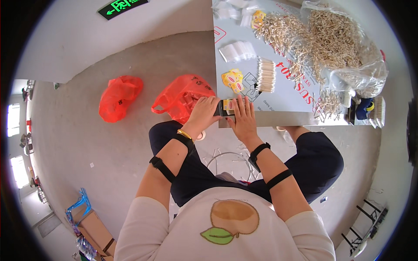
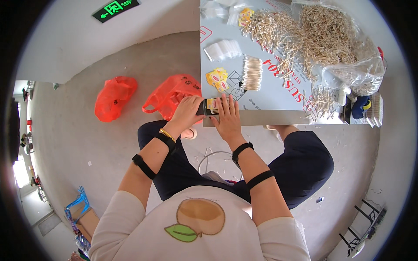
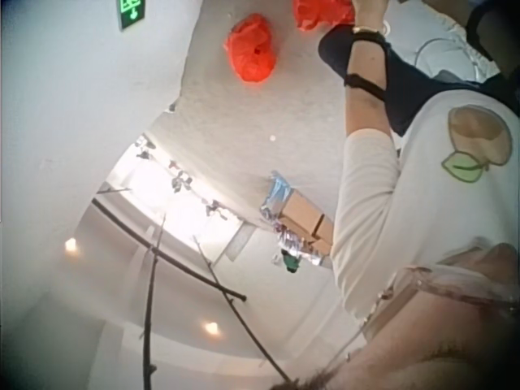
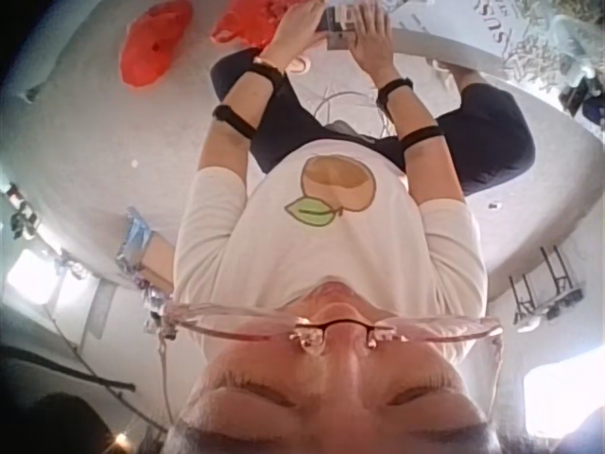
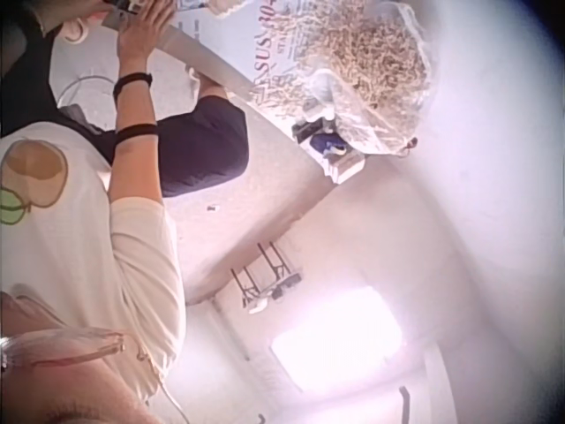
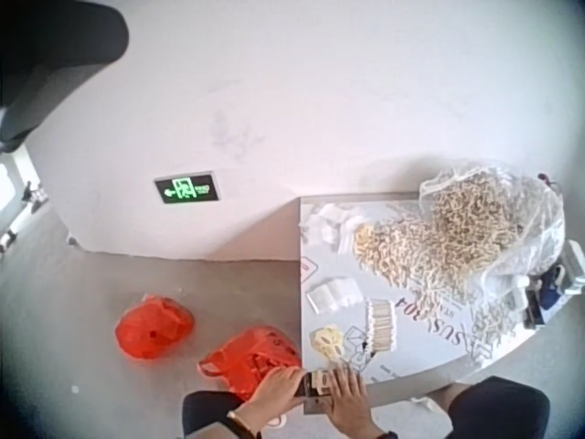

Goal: Organizing and packaging cotton swabs from a large pile into individual plastic bags on a workbench.

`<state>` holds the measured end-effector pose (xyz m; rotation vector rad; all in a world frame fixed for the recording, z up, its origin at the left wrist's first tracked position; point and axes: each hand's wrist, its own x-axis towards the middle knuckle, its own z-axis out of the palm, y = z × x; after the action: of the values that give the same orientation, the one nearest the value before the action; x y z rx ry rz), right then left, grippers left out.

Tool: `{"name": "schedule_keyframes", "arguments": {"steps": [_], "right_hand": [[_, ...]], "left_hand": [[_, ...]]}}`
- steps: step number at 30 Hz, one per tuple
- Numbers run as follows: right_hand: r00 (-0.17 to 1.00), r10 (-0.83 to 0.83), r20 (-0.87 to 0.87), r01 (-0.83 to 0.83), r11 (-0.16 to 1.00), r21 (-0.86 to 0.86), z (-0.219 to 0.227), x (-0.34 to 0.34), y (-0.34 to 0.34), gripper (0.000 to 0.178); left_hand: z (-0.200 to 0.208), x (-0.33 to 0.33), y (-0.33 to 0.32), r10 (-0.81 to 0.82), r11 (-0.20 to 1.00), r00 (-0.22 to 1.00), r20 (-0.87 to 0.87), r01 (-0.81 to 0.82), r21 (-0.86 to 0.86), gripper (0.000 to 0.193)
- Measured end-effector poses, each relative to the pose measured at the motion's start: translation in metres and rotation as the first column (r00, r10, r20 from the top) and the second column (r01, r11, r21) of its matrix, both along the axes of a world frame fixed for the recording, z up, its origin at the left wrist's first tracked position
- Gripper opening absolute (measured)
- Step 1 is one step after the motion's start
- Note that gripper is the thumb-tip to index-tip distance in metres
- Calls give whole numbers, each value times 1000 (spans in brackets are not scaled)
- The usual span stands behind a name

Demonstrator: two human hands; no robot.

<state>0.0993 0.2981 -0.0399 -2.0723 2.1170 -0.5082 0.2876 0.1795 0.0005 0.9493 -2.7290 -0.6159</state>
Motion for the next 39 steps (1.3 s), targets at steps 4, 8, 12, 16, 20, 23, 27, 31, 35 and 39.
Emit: {"name": "schedule_keyframes", "arguments": {"steps": [4, 8, 12, 16, 20, 23, 27, 31, 35, 39], "right_hand": [[1000, 4, 30, -4, 1000, -15, 0, -1, 0, 81], [999, 10, 40, -9, 1000, -30, 1, -2, 0, 79], [999, 21, 28, -20, 999, -38, 4, -2, 1, 77], [998, 18, 64, -16, 999, -36, 3, -2, 1, 78], [998, -9, 68, 10, 1000, -20, 0, -3, 2, 81], [999, -5, 40, 5, 1000, 1, 0, -1, 1, 82], [999, -5, 37, 5, 1000, -6, -1, -2, 2, 82], [1000, -9, 19, 9, 1000, -21, -2, -2, 2, 82], [999, -12, 33, 13, 1000, -28, -3, -2, 2, 83], [1000, -15, 18, 15, 1000, -13, -1, -1, 2, 83]], "left_hand": [[4, 4, -3, -49, 998, 998, 33, 50, -38, 70], [5, 2, -3, -53, 995, 998, 42, 57, -78, 71], [9, -1, 2, 6, 997, 997, 78, 0, -81, 72], [10, -6, 11, 38, 995, 999, 31, -35, -88, 66], [5, -8, 29, 54, 993, 998, 33, -50, -102, 60], [0, -6, 44, 61, 988, 997, 45, -54, -145, 60], [-6, -11, 54, 73, 990, 997, 13, -71, -125, 62], [-10, -15, 54, 79, 986, 997, -7, -79, -146, 62], [-9, -16, 54, 81, 987, 997, 3, -80, -138, 64], [-12, -11, 51, 120, 985, 993, 3, -119, -127, 67]]}}
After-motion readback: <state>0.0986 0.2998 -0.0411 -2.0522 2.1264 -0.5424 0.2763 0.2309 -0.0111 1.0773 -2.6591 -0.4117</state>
